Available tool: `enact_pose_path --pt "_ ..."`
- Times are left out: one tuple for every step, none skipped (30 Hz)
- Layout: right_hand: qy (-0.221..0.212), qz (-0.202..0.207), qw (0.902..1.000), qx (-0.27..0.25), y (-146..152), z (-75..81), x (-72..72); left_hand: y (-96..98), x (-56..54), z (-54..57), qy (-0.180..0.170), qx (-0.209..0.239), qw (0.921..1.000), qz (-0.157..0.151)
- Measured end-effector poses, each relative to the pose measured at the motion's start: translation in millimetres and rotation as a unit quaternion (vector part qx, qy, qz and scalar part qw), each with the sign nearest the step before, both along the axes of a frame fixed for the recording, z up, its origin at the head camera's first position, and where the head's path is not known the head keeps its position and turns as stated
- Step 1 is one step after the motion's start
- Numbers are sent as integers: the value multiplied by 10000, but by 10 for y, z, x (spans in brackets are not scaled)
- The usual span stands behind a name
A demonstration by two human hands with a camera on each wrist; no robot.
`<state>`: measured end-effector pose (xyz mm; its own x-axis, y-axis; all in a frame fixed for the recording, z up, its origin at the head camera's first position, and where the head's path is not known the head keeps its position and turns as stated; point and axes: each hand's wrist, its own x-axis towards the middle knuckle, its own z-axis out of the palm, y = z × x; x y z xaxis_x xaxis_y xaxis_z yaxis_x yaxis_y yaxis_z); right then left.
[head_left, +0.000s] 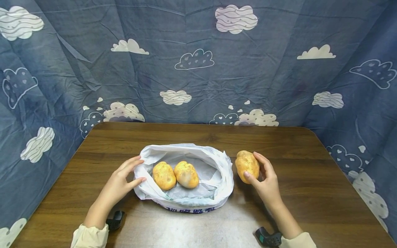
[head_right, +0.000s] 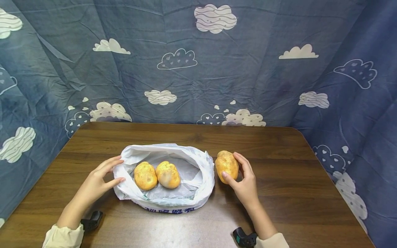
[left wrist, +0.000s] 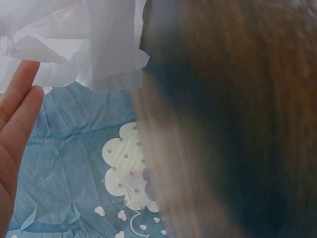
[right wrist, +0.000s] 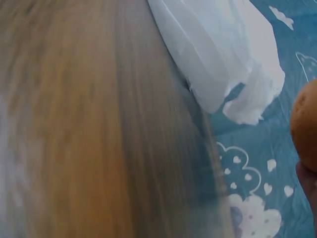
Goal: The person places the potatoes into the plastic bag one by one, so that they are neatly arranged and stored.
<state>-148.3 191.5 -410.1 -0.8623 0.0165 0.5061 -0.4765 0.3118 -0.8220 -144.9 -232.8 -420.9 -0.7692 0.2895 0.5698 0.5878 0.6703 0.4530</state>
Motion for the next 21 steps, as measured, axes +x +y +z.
enact_pose_path --pt "46 56 10000 -30 -23 16 2 1 -2 -3 -1 11 10000 -11" --pt "107 119 9999 -54 -48 30 4 1 -3 -4 4 18 10000 -21" --pt "181 192 9996 -89 -74 44 5 3 -3 -2 14 25 10000 -30" --pt "251 251 9993 -95 -102 58 6 3 -3 -3 20 26 10000 -31" --pt "314 318 9989 -107 -131 72 9 4 -4 -3 26 26 10000 -32" --pt "379 378 9985 -106 -159 82 9 4 -4 -2 30 26 10000 -34" --pt "429 445 9980 -119 -190 91 12 4 -4 -4 27 31 10000 -39" --pt "450 513 9976 -137 -219 95 14 5 -4 -2 32 25 10000 -40" --pt "439 586 9972 -171 -248 97 15 5 -5 -4 28 27 10000 -43" --pt "408 652 9968 -203 -277 95 16 5 -7 -7 26 26 10000 -43" --pt "392 745 9961 -263 -298 70 6 4 -9 -10 23 30 10000 -49" --pt "363 827 9954 -303 -318 41 -5 4 -10 -10 25 28 10000 -52" --pt "337 889 9949 -325 -350 43 2 4 -11 -11 29 27 10000 -58" --pt "337 951 9943 -347 -381 43 7 4 -12 -10 36 21 10000 -61" --pt "355 1014 9936 -343 -410 43 12 4 -12 -12 34 25 10000 -68" --pt "373 1059 9931 -325 -440 47 20 4 -12 -13 34 24 10000 -68" --pt "396 1102 9926 -308 -471 52 27 4 -11 -13 29 25 10000 -67" --pt "394 1128 9924 -280 -508 80 47 4 -10 -12 22 25 10000 -66" --pt "406 1155 9922 -252 -546 111 67 5 -8 -10 20 22 10000 -62" --pt "409 1200 9916 -247 -570 110 72 5 -7 -10 9 22 10000 -56" --pt "381 1225 9915 -228 -593 111 77 5 -5 -9 -3 16 10000 -50"
